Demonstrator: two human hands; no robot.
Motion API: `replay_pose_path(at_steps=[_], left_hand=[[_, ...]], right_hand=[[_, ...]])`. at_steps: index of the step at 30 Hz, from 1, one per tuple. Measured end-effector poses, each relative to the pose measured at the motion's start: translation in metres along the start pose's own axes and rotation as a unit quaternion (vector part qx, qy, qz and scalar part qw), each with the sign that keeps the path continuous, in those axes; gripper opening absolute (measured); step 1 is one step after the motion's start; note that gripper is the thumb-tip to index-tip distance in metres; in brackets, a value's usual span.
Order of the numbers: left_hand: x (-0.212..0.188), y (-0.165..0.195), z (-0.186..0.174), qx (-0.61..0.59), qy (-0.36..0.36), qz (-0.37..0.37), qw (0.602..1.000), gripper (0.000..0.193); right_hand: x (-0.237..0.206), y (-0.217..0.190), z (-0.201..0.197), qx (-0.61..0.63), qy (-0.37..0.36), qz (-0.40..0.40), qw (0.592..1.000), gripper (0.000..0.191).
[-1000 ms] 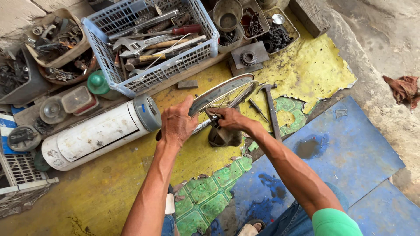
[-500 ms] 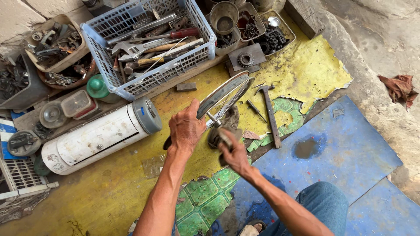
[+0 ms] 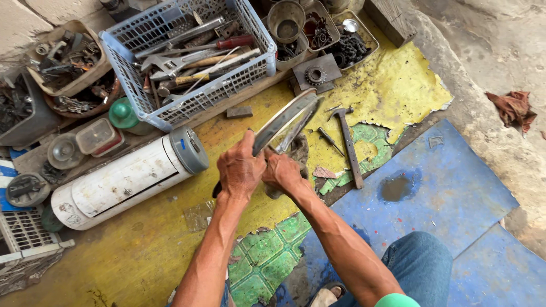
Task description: The person wipes a bicycle wheel with a cloth, rotating it to clean the rim and spokes. They then pick up a second wheel and continue wiping it in the same manner.
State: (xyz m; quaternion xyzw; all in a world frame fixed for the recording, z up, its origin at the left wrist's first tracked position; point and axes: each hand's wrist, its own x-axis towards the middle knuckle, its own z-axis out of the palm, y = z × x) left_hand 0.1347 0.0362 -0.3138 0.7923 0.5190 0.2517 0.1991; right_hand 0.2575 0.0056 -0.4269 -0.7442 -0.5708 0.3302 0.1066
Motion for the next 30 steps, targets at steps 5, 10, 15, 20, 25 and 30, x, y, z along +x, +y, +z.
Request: replay_pose_path(at_steps=[5,10,15,20,25,30], left_hand=[[-0.018,-0.006,0.003,0.04,0.033,0.074,0.996,0.019],[-0.017,-0.013,0.006,0.029,-0.019,-0.016,0.999,0.014],[-0.006,-0.014,0.002,0.009,0.099,0.036,0.994,0.022],[0.006,0.001,0.0,-0.014,0.025,-0.047,0.998,0.021],[0.015,0.005,-0.01,-0.038,-0.068,-0.133,0.988,0.021],[0.016,0.005,-0.013,-0.007,-0.01,-0.097,0.995,0.024]], right_hand=[[-0.037,0.004,0.018,0.084,0.101,-0.08,0.988,0.029],[-0.089,0.009,0.06,0.261,0.185,-0.103,0.942,0.057],[-0.086,0.021,0.083,0.444,0.146,-0.144,0.872,0.065],[-0.068,0.027,0.086,0.453,0.106,-0.051,0.884,0.055],[-0.068,0.025,0.089,0.419,0.093,-0.051,0.902,0.051],[-0.065,0.021,0.093,0.373,0.098,-0.08,0.919,0.055]])
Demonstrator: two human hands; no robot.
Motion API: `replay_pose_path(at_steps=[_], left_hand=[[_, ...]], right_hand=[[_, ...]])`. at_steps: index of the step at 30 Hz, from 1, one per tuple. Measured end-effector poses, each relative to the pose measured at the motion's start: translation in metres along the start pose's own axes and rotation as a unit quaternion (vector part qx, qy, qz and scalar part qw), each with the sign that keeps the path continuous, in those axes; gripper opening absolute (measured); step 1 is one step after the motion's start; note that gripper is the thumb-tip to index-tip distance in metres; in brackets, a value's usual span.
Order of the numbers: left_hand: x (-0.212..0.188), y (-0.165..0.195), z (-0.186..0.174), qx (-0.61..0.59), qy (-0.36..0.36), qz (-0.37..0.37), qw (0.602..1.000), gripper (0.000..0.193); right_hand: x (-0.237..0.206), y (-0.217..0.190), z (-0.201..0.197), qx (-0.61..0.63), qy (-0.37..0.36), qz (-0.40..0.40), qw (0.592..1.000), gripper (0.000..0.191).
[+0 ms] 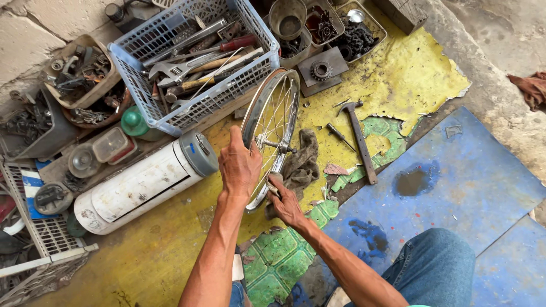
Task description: The person wipes a bicycle wheel with a cloth, rotating it to clean the rim and spokes. They then pick up a second wheel and continue wiping it in the same manner.
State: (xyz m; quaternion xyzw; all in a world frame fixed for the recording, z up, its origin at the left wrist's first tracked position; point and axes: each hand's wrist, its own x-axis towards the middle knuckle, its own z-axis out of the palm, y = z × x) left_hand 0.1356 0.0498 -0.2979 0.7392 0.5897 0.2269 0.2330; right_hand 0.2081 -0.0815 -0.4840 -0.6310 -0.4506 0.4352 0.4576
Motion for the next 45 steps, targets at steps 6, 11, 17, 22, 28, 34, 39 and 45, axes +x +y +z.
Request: replay_pose_path(at_steps=[6,11,17,22,28,34,39,45], left_hand=[[0.007,-0.007,0.001,-0.008,0.023,-0.013,1.0,0.019],[0.011,-0.015,0.0,-0.008,0.009,-0.027,1.0,0.018],[0.017,-0.024,-0.002,-0.023,0.002,-0.03,0.999,0.013],[0.017,-0.034,-0.006,-0.08,-0.013,-0.128,0.988,0.009],[0.016,-0.043,-0.009,-0.035,0.042,-0.043,0.998,0.011],[0.016,-0.047,-0.007,-0.04,0.03,-0.065,0.997,0.013],[0.018,-0.048,-0.008,-0.035,0.029,-0.076,0.996,0.013],[0.017,-0.042,-0.006,-0.046,0.009,-0.099,0.994,0.014]], right_hand=[[0.03,-0.005,0.004,-0.02,-0.077,0.056,0.995,0.08],[0.067,-0.014,0.004,-0.108,-0.082,-0.006,0.991,0.086],[0.077,-0.012,0.002,-0.069,-0.058,-0.074,0.993,0.078],[0.073,-0.001,0.006,-0.087,-0.087,-0.068,0.99,0.075],[0.084,0.004,0.011,-0.167,-0.043,-0.141,0.975,0.063],[0.095,-0.003,-0.001,-0.153,-0.154,-0.005,0.976,0.068],[0.075,-0.009,-0.008,-0.23,-0.253,0.054,0.938,0.087],[0.028,0.0,-0.001,-0.154,-0.256,0.009,0.954,0.07]])
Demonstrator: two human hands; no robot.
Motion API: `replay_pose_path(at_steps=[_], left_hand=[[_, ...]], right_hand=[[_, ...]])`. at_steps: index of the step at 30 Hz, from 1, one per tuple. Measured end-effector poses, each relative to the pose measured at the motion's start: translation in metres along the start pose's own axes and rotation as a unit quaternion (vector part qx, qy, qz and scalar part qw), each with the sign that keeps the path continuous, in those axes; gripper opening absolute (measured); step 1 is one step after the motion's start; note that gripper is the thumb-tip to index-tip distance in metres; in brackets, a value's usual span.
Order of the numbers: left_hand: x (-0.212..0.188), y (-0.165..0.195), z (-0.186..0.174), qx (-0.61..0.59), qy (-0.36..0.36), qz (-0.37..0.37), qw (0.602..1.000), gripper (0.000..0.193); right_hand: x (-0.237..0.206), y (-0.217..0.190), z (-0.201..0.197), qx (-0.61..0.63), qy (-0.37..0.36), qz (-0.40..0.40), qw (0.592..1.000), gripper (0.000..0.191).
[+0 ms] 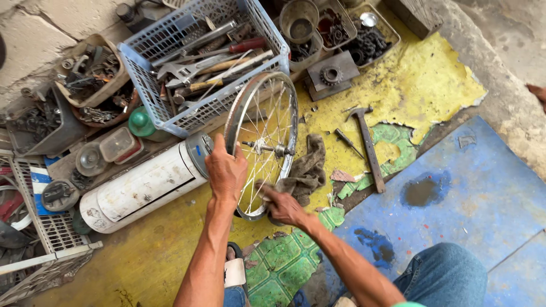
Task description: The person wipes a bicycle wheel with a cloth, rotating it to clean the rim and spokes. They then pick up a second wheel and continue wiping it in the same manner.
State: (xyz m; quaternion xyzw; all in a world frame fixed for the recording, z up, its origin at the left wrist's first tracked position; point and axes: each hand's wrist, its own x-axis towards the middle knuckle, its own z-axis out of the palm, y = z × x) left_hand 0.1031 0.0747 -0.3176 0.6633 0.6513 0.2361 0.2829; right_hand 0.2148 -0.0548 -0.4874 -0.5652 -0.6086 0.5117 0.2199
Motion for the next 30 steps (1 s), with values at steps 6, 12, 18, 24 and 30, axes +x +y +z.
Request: replay_pose_path(at_steps=[6,12,18,24,30], left_hand=[[-0.007,0.007,-0.003,0.024,0.08,0.083,0.993,0.019],[-0.015,0.013,-0.007,0.023,0.047,0.035,0.998,0.02],[-0.02,0.016,0.002,0.02,-0.015,0.014,1.0,0.015],[-0.024,0.022,0.012,0.037,0.01,0.116,0.993,0.016],[-0.022,0.013,0.011,0.024,-0.014,0.058,0.998,0.014]], right_hand=[[-0.023,0.02,0.013,0.074,0.286,-0.13,0.946,0.038],[-0.032,0.04,-0.01,0.001,0.282,0.12,0.952,0.017],[-0.026,0.041,-0.037,0.114,0.422,0.081,0.896,0.02],[-0.026,0.036,-0.04,0.089,0.411,0.104,0.901,0.07],[-0.04,0.035,-0.04,0.229,0.381,0.115,0.888,0.032]])
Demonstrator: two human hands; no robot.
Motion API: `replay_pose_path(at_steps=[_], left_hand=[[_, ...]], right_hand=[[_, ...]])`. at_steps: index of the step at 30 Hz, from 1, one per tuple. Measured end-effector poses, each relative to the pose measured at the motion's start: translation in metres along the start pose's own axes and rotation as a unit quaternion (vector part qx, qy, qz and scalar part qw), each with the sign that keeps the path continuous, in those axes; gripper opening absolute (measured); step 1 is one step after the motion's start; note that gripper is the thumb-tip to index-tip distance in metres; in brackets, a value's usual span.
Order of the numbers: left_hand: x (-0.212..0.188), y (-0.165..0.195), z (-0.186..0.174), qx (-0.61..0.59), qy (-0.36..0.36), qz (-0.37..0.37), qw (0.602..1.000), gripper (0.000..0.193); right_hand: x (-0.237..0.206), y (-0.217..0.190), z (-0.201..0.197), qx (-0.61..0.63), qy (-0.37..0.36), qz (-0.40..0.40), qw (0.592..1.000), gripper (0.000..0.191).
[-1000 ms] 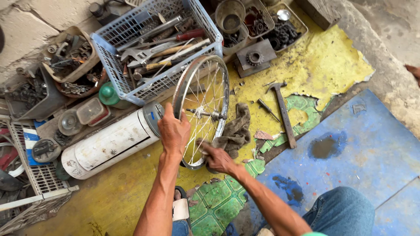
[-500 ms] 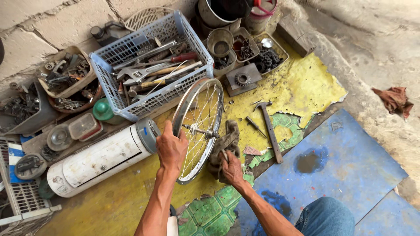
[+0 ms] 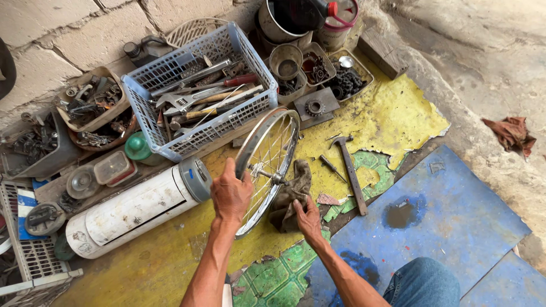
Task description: The person wipes a bicycle wheel with a cloth, rotating it to clean the rim and spokes. They then pick up a second wheel and continue wiping it in the same manner.
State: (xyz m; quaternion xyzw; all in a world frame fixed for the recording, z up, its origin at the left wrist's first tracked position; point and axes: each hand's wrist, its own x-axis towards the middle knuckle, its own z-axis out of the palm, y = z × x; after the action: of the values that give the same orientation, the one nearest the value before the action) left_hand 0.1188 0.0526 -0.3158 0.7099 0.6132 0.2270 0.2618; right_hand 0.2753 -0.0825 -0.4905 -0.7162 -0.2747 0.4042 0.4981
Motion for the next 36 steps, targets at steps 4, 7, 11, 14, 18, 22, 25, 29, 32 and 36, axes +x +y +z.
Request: replay_pose_path(at_steps=[4,7,11,14,18,22,25,29,32,36], left_hand=[[-0.001,-0.015,-0.009,0.0,0.018,0.03,0.999,0.017],[-0.007,-0.022,-0.017,-0.009,0.022,0.03,0.999,0.018],[-0.015,-0.022,-0.025,-0.013,0.059,0.07,0.996,0.019],[-0.018,-0.021,-0.027,-0.015,0.053,0.071,0.996,0.019],[-0.018,-0.024,-0.027,-0.022,0.038,0.066,0.997,0.02],[-0.011,-0.034,-0.019,-0.01,0.048,0.028,0.998,0.019],[0.001,-0.045,-0.017,-0.021,0.029,-0.011,0.999,0.021],[0.004,-0.062,-0.028,-0.022,0.065,0.018,0.998,0.018],[0.008,-0.07,-0.035,-0.031,0.073,0.004,0.997,0.019],[0.02,-0.075,-0.039,-0.055,0.06,-0.05,0.995,0.023]], right_hand=[[0.009,-0.006,-0.007,0.012,-0.009,-0.019,1.0,0.032],[0.034,-0.017,-0.008,-0.063,0.012,-0.097,0.993,0.036],[0.085,-0.04,-0.003,-0.152,0.034,-0.183,0.971,0.038],[0.115,-0.055,0.002,-0.171,0.036,-0.251,0.952,0.036],[0.12,-0.056,0.016,-0.207,-0.02,-0.181,0.961,0.044],[0.095,-0.04,0.037,-0.168,-0.066,-0.069,0.981,0.044],[0.082,-0.028,0.042,-0.141,-0.045,-0.216,0.965,0.044],[0.083,-0.017,0.024,-0.031,0.033,-0.187,0.981,0.033],[0.085,-0.012,0.003,-0.153,0.058,-0.045,0.986,0.03],[0.082,-0.009,-0.008,-0.235,-0.007,-0.051,0.971,0.038]])
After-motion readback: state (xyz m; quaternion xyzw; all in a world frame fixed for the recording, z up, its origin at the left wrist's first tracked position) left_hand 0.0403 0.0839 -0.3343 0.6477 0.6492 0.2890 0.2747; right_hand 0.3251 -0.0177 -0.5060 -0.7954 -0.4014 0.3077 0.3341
